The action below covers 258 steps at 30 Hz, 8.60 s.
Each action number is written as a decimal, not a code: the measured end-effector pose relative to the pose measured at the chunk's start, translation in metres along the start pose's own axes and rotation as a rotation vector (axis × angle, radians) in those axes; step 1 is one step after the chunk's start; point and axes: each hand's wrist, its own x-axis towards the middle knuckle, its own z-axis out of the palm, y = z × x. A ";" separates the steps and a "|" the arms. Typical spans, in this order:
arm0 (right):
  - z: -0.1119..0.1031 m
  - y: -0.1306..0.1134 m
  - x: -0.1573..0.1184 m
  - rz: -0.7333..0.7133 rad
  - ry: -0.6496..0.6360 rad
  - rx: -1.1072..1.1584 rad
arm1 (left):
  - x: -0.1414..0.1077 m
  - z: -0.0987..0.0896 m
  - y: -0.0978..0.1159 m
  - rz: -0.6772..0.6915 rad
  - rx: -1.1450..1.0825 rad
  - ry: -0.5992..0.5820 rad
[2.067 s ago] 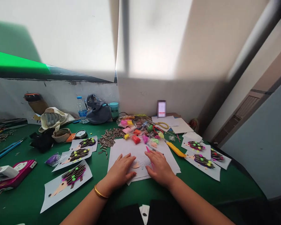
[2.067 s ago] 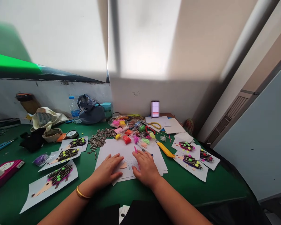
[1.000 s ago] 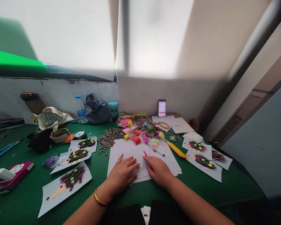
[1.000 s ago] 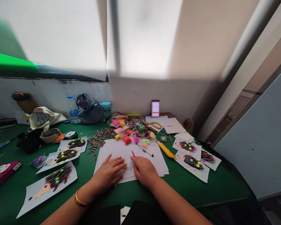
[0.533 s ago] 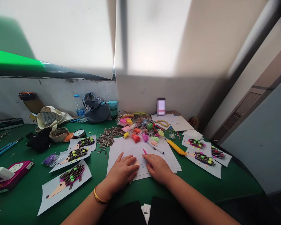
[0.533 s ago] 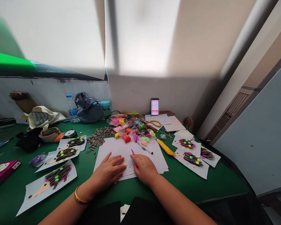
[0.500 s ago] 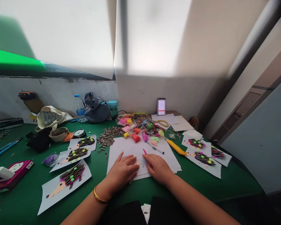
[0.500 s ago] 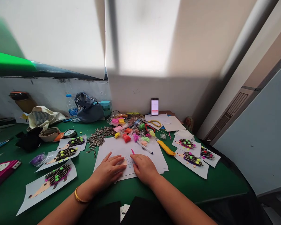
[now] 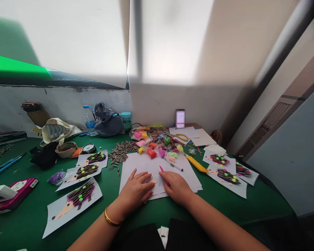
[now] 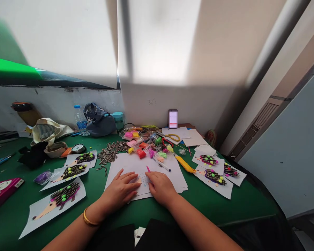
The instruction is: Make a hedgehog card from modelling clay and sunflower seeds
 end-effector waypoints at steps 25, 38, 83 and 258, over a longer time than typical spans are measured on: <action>-0.002 -0.003 0.001 0.012 -0.020 0.008 | 0.002 0.000 0.004 -0.004 0.015 -0.035; -0.001 -0.001 0.001 0.008 -0.017 0.012 | 0.003 -0.002 0.002 -0.035 -0.008 0.001; 0.000 -0.001 0.001 0.008 -0.024 0.016 | 0.004 0.011 -0.001 -0.121 0.057 -0.058; -0.020 0.016 0.006 0.196 0.045 -0.217 | 0.015 0.011 -0.014 -0.318 0.052 -0.079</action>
